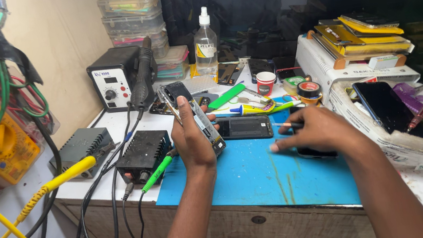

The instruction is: The person disassembles a mobile phone by removing the SIM tray, prying off the back cover, and using a screwdriver to remove internal screws and components.

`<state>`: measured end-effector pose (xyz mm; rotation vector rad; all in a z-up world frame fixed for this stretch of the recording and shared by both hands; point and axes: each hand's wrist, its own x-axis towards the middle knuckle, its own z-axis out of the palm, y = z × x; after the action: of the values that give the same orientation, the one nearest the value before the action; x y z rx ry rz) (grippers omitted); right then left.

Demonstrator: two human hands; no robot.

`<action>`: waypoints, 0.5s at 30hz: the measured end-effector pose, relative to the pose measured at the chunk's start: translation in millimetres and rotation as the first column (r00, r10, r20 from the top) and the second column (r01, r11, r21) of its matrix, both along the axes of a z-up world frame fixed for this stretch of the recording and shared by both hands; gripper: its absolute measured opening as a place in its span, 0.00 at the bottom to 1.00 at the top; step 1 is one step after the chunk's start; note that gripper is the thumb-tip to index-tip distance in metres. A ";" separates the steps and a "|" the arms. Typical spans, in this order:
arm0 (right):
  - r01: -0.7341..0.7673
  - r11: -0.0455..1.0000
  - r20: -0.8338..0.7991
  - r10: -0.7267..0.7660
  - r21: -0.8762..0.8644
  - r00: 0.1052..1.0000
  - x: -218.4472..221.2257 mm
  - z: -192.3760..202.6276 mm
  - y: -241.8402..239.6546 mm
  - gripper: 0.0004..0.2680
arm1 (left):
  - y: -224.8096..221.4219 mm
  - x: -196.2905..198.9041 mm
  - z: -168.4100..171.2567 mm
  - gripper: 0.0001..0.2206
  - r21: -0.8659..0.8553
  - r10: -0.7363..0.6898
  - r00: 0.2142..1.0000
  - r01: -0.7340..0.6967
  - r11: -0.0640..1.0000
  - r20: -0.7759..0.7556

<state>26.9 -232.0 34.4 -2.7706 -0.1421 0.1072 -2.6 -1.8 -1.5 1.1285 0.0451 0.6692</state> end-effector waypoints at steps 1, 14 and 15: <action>-0.024 0.999 0.031 0.024 0.022 0.999 -1.7 -2.5 -0.2 0.25 | 0.0 -0.3 0.8 0.35 -0.002 0.001 1.000 -0.001 1.000 0.007; -0.252 0.866 0.176 0.194 0.431 0.965 8.0 -14.2 -0.6 0.13 | -6.5 -2.1 3.4 0.34 0.055 0.038 0.999 -0.039 0.998 0.008; -0.307 0.830 0.215 0.230 0.465 0.949 14.5 -14.6 1.9 0.13 | -7.6 -0.6 3.2 0.35 0.062 0.040 0.999 -0.041 0.997 0.021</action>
<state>41.4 -230.1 19.9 -2.2250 -0.5266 -0.0623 -3.2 -9.4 1.7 1.1835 0.0303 0.7221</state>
